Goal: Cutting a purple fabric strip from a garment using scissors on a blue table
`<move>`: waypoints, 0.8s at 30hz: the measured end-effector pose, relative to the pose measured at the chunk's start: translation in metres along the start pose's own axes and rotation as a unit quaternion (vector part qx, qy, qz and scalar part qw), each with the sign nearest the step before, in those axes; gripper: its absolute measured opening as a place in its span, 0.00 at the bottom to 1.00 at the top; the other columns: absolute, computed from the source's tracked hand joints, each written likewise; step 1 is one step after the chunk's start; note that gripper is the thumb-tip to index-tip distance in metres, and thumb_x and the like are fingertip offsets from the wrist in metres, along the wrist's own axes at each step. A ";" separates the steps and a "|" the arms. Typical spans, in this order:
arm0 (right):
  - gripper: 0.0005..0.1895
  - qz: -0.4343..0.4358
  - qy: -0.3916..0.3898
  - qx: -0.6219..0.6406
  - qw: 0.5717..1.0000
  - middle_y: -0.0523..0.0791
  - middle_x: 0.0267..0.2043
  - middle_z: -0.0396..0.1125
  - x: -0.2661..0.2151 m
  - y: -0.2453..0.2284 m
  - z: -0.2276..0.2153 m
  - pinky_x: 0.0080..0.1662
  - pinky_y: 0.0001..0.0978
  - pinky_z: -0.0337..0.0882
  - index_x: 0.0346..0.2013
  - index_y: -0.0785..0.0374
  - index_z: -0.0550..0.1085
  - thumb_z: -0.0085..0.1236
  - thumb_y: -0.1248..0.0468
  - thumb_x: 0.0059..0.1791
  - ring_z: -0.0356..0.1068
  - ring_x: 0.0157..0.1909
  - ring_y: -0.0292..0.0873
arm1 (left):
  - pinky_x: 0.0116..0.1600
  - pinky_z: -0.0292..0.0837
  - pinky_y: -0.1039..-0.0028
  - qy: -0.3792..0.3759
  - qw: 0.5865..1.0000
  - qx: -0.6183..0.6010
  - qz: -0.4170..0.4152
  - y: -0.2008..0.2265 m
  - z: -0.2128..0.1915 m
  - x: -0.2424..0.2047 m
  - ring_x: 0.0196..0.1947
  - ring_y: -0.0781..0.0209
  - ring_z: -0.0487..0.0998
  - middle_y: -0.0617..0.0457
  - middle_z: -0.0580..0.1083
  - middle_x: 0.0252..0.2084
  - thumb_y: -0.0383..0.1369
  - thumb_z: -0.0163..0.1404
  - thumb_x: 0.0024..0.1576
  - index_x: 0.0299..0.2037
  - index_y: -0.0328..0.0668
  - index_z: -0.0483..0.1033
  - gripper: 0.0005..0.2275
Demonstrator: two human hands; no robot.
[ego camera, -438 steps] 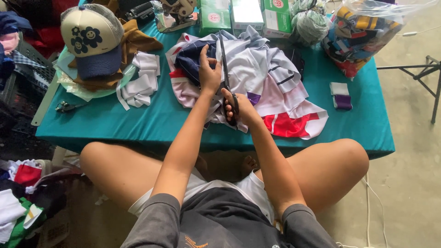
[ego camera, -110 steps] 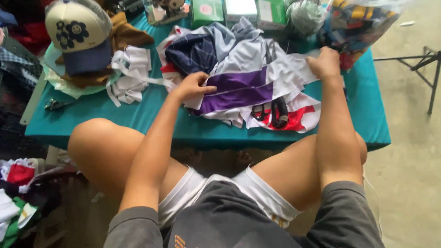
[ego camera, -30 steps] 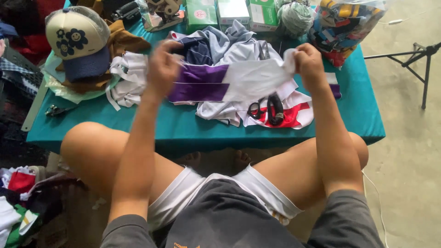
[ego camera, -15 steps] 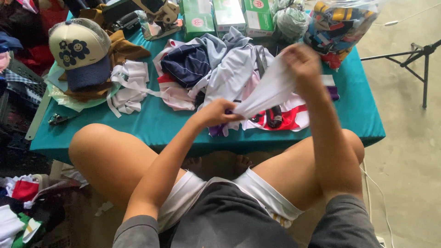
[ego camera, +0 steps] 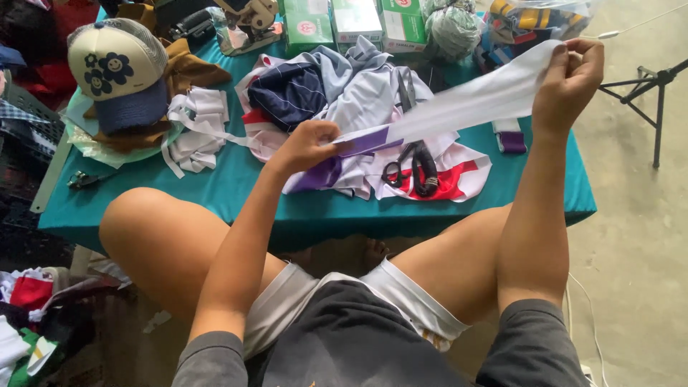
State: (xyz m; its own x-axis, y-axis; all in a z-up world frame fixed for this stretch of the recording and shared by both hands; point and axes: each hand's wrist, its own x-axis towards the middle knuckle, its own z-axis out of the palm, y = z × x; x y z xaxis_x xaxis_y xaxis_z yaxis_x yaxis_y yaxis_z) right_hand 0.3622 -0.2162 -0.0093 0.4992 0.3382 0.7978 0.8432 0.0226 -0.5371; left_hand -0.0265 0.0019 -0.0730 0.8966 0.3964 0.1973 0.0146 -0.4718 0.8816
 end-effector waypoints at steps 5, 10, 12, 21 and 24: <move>0.07 -0.098 0.115 -0.068 0.986 0.51 0.36 0.66 0.007 -0.003 -0.006 0.36 0.37 0.69 0.40 0.68 0.69 0.42 0.78 0.54 0.67 0.34 0.47 | 0.42 0.68 0.71 0.000 0.994 0.066 -0.086 -0.022 -0.006 -0.004 0.37 0.62 0.75 0.52 0.77 0.38 0.35 0.55 0.59 0.40 0.44 0.76 0.05; 0.10 -0.089 0.102 -0.088 0.987 0.51 0.38 0.65 0.005 0.023 0.002 0.40 0.38 0.71 0.41 0.67 0.69 0.42 0.79 0.49 0.67 0.38 0.49 | 0.41 0.66 0.71 -0.047 0.987 0.075 -0.133 -0.031 0.000 -0.002 0.34 0.65 0.70 0.55 0.72 0.34 0.34 0.52 0.61 0.35 0.45 0.74 0.05; 0.06 -0.015 -0.258 -0.087 0.962 0.54 0.44 0.63 0.002 0.049 0.015 0.48 0.44 0.65 0.43 0.69 0.72 0.48 0.74 0.53 0.63 0.45 0.52 | 0.34 0.65 0.73 -0.196 0.957 0.045 -0.210 -0.006 0.004 -0.003 0.29 0.67 0.72 0.56 0.77 0.34 0.42 0.53 0.61 0.45 0.42 0.81 0.13; 0.14 -0.032 -0.565 -0.044 0.823 0.70 0.41 0.72 0.023 -0.058 0.159 0.48 0.69 0.68 0.47 0.74 0.78 0.50 0.67 0.52 0.69 0.46 0.78 | 0.22 0.69 0.84 -0.231 0.918 -0.187 -0.262 -0.068 0.023 0.009 0.19 0.70 0.74 0.53 0.77 0.23 0.36 0.60 0.58 0.44 0.45 0.82 0.08; 0.15 -0.073 -0.313 0.000 0.947 0.59 0.35 0.72 0.057 -0.039 0.216 0.41 0.61 0.68 0.43 0.67 0.76 0.60 0.55 0.59 0.73 0.41 0.68 | 0.28 0.69 0.86 -0.037 0.937 -0.304 -0.168 -0.034 0.020 0.009 0.23 0.75 0.74 0.61 0.75 0.25 0.37 0.60 0.58 0.39 0.46 0.81 0.06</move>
State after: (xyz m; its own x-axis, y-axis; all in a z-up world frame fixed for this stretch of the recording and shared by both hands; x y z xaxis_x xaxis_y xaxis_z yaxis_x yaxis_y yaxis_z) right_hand 0.3148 0.0050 -0.0022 0.1621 0.8227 0.5448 0.8941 0.1112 -0.4338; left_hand -0.0102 0.0056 -0.1094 0.9150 0.3763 -0.1455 0.0669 0.2142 0.9745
